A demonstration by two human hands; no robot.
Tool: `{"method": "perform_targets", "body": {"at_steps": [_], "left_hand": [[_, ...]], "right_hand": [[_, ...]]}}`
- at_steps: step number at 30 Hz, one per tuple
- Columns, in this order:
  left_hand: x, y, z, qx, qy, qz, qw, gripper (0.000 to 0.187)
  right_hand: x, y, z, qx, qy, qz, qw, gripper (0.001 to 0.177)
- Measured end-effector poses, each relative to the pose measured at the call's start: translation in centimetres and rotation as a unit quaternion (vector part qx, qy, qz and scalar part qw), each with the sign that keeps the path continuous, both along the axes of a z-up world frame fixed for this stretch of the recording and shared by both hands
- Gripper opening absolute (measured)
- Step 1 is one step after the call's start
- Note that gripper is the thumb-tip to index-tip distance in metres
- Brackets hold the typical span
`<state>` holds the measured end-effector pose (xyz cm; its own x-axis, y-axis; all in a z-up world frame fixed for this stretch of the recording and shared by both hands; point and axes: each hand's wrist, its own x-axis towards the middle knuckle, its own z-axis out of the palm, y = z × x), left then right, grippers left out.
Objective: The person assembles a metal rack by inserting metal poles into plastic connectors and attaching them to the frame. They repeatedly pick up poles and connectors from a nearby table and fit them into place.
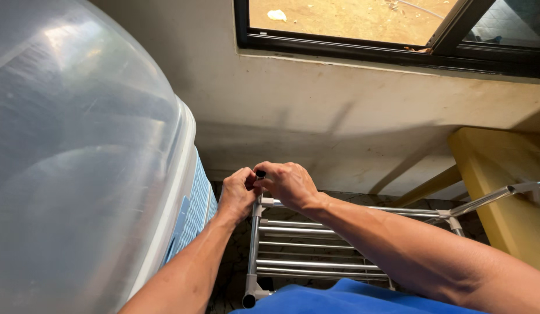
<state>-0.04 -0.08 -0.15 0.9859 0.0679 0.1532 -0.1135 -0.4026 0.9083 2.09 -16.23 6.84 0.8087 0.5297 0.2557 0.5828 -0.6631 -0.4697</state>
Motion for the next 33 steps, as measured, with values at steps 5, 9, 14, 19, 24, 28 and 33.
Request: {"method": "perform_targets", "body": {"at_steps": [5,9,14,19,24,28,33], "left_hand": [[-0.1,-0.1,-0.2,0.002,-0.003,0.004,1.000,0.020],[-0.2,-0.4,-0.2,0.025,0.006,0.009,1.000,0.018],[-0.4,-0.7,0.3,0.042,0.036,0.023,0.998,0.026],[-0.8,-1.4,0.7,0.071,0.035,0.046,0.996,0.026],[-1.3,-2.4,0.9,0.115,0.024,0.086,0.989,0.026],[-1.8,-3.2,0.8,0.104,0.019,0.125,0.987,0.025],[-2.1,-4.4,0.8,0.117,0.024,0.194,0.974,0.026]], "right_hand": [[0.0,-0.4,-0.3,0.018,0.045,-0.020,0.999,0.040],[-0.3,-1.2,-0.3,0.029,0.156,-0.042,0.987,0.042],[-0.7,-2.7,0.3,0.016,0.208,-0.072,0.975,0.042],[-1.1,-5.5,0.0,0.018,0.198,-0.101,0.975,0.036],[-1.6,-8.8,0.2,0.047,0.214,-0.121,0.968,0.023],[-2.5,-12.4,0.6,0.020,0.250,-0.175,0.952,0.027],[-3.9,-17.8,0.4,0.017,0.241,-0.182,0.953,0.030]]}}
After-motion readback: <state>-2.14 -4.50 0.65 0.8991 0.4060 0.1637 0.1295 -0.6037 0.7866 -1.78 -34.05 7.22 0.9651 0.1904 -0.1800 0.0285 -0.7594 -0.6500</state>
